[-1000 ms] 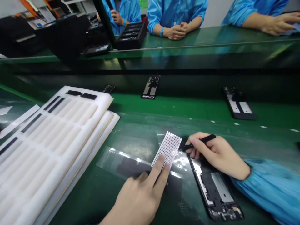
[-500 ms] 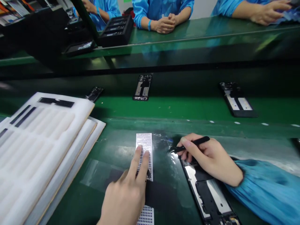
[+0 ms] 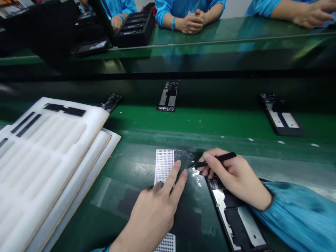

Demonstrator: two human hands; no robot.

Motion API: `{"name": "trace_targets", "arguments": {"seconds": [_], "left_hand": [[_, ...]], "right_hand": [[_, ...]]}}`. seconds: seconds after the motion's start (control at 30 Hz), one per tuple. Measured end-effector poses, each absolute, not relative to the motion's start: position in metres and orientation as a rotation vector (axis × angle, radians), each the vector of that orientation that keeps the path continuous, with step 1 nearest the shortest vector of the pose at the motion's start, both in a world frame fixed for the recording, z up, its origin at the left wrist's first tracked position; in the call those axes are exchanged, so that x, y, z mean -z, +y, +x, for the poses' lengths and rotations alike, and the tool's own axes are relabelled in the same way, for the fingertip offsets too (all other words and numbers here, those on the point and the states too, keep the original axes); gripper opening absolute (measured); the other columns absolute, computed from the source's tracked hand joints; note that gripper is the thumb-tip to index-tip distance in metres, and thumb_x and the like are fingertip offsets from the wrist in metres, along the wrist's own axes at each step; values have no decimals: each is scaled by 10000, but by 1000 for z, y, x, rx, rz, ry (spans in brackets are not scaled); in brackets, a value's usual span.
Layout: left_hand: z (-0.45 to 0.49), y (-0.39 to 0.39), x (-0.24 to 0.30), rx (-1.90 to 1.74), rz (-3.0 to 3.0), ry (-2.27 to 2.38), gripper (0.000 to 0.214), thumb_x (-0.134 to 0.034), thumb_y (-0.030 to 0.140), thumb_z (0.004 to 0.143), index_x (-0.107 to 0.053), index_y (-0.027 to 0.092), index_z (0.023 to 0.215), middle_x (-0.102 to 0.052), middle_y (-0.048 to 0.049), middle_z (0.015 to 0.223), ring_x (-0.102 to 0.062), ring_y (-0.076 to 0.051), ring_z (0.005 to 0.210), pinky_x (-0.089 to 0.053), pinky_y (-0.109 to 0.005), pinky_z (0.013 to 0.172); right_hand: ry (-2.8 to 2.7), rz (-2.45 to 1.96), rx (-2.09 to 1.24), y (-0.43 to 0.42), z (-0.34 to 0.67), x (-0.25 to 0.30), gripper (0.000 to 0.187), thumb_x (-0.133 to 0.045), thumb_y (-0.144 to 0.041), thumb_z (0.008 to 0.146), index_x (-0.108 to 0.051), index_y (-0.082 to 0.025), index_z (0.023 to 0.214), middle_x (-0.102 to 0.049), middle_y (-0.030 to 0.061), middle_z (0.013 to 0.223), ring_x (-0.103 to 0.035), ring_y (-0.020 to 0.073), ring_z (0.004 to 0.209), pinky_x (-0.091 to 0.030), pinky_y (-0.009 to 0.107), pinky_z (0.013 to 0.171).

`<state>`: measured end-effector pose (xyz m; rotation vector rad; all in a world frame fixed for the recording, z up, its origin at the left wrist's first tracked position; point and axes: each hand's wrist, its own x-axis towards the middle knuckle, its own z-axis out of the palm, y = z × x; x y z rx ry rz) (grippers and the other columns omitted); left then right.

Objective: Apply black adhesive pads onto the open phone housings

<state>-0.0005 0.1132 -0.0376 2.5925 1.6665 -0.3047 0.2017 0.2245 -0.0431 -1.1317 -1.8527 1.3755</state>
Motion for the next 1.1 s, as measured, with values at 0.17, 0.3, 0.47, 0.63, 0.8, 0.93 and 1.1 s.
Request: {"name": "trace_targets", "arguments": {"seconds": [0.17, 0.3, 0.47, 0.63, 0.8, 0.93, 1.1], "left_hand": [[1, 112, 42, 315, 2598, 1684, 799, -481, -16, 747, -364, 147, 1520, -243, -135, 1617, -660, -174, 559, -497, -331, 345], [1, 109, 42, -385, 2242, 1768, 561, -478, 121, 939, -360, 187, 1484, -517, -154, 1493, -674, -162, 643, -549, -303, 492], [14, 104, 15, -1077, 821, 1287, 319, -317, 470, 1045, -484, 217, 1145, -716, -28, 853, -343, -32, 347, -299, -150, 311], [29, 99, -1, -1175, 457, 861, 344, -351, 454, 1043, -559, 186, 989, -639, 22, 628, -285, -11, 271, -249, -109, 265], [32, 92, 1, -1169, 391, 829, 356, -428, 473, 1023, -630, 180, 1013, -671, -13, 751, -356, 1, 308, -292, -101, 285], [37, 89, 5, -1184, 337, 829, 400, -499, 532, 981, -655, 174, 1068, -668, -18, 734, -353, -3, 316, -279, -105, 278], [38, 87, 0, -1195, 355, 857, 387, -483, 475, 998, -685, 146, 976, -613, 2, 612, -318, -14, 304, -240, -126, 284]], "right_hand": [[-1870, -1092, -1376, 227, 201, 45, 500, -506, -469, 1001, -603, -189, 599, -748, 91, 868, -718, 150, 647, -597, 232, 570], [-1748, -1119, -1455, 228, 202, 37, 421, -548, -512, 975, -703, -176, 775, -746, 82, 748, -743, 195, 659, -615, 259, 577], [-1645, -992, -1473, 201, 204, 2, 319, -569, -433, 983, -750, -232, 814, -743, 61, 760, -742, 189, 666, -621, 250, 581], [-1540, -984, -1409, 166, 199, -14, 234, -615, -435, 957, -769, -296, 848, -724, 27, 771, -691, 162, 612, -609, 245, 561], [-1550, -999, -1377, 159, 196, -12, 255, -621, -461, 947, -766, -294, 822, -716, 21, 741, -682, 161, 603, -604, 247, 579], [-1544, -985, -1373, 157, 198, -12, 268, -624, -495, 936, -763, -293, 827, -732, 32, 773, -709, 185, 661, -610, 255, 584], [-1590, -945, -1333, 154, 199, -9, 277, -608, -487, 949, -762, -293, 826, -739, 32, 767, -724, 196, 686, -611, 261, 603]]}}
